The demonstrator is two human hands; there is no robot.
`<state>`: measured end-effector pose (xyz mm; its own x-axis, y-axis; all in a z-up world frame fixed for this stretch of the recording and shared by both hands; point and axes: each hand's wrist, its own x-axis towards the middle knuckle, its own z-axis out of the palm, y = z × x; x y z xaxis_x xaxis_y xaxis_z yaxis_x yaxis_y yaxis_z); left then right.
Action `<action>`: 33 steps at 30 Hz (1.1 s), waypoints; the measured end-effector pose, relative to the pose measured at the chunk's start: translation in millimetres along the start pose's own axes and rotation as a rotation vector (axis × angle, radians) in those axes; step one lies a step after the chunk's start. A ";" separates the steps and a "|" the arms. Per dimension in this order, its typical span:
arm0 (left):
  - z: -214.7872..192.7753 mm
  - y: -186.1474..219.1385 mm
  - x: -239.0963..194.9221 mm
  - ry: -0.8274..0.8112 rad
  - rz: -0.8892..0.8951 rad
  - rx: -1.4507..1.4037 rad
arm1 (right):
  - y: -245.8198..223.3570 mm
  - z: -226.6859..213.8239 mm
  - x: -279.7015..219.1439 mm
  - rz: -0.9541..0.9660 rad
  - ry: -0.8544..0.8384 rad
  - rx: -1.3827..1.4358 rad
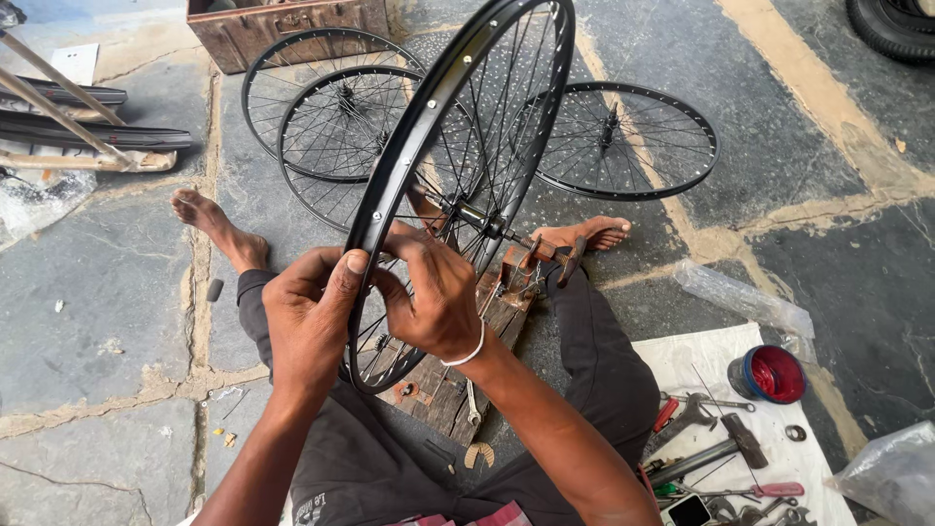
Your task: The person sits on the floor and uses a small metal tool to repeatedly tap and adjust the rim of a bicycle wheel. The wheel is held in a wooden stand, and the person rotates it to access different sections while working.
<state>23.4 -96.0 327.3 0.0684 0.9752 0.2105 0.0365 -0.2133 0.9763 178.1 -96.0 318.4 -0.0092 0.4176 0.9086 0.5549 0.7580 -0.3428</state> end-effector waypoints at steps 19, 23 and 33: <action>9.2 13.7 -3.6 0.078 -0.035 0.062 | -0.9 22.9 -16.5 0.093 0.182 -0.094; 10.3 28.6 -7.2 0.076 -0.079 0.021 | -29.5 27.7 -23.4 0.274 0.244 0.025; 2.1 41.4 14.6 -0.065 -0.065 0.267 | -33.3 24.2 -18.1 0.276 0.237 -0.022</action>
<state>28.0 -90.7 370.7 0.1211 0.9833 0.1358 0.3038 -0.1669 0.9380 139.7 -116.7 307.5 0.3353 0.4756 0.8132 0.5270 0.6208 -0.5804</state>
